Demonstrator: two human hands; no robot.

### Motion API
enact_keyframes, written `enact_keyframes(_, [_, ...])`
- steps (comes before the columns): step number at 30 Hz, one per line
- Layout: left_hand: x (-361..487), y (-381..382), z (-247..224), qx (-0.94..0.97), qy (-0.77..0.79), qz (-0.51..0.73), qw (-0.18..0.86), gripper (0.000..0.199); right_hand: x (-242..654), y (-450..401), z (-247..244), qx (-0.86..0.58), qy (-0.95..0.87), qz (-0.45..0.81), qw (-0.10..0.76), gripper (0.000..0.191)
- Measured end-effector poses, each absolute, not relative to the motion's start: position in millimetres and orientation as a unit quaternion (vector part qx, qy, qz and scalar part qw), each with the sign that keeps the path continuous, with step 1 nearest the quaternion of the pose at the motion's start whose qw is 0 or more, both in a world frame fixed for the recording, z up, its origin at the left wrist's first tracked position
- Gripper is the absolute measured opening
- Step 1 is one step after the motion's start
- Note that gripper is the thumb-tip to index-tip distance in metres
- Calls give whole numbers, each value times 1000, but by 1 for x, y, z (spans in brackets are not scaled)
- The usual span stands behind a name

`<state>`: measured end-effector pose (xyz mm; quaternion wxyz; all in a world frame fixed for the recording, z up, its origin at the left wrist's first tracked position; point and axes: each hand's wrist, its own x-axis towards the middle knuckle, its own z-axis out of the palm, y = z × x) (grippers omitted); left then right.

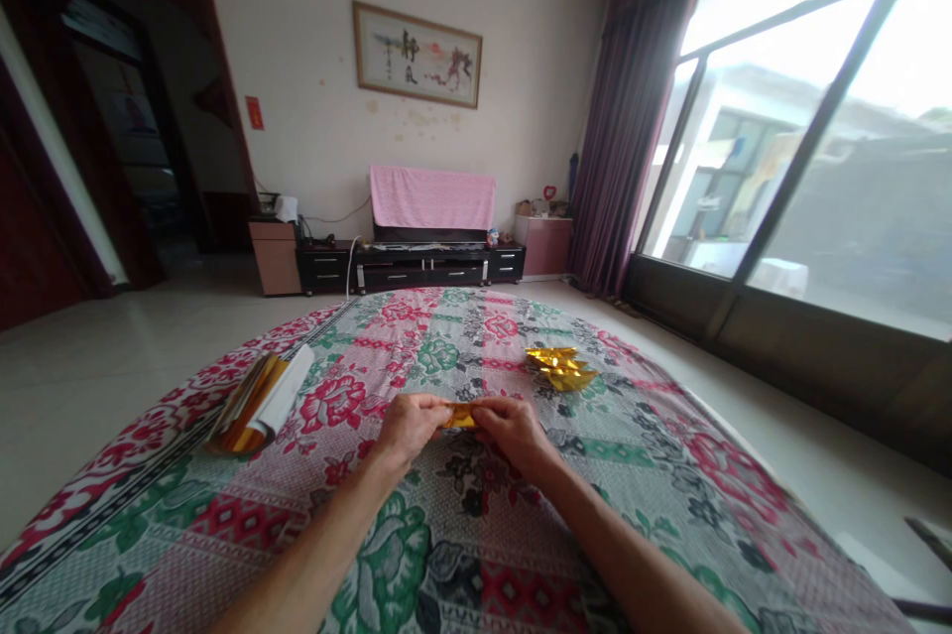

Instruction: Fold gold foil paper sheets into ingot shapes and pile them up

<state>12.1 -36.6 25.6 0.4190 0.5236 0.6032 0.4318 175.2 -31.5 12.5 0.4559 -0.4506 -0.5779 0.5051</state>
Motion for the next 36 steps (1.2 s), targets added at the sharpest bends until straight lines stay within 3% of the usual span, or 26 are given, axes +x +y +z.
enact_keyframes(36, [10, -41, 38, 503, 586, 415, 481, 23, 179, -34, 16, -437, -583, 516, 452, 27])
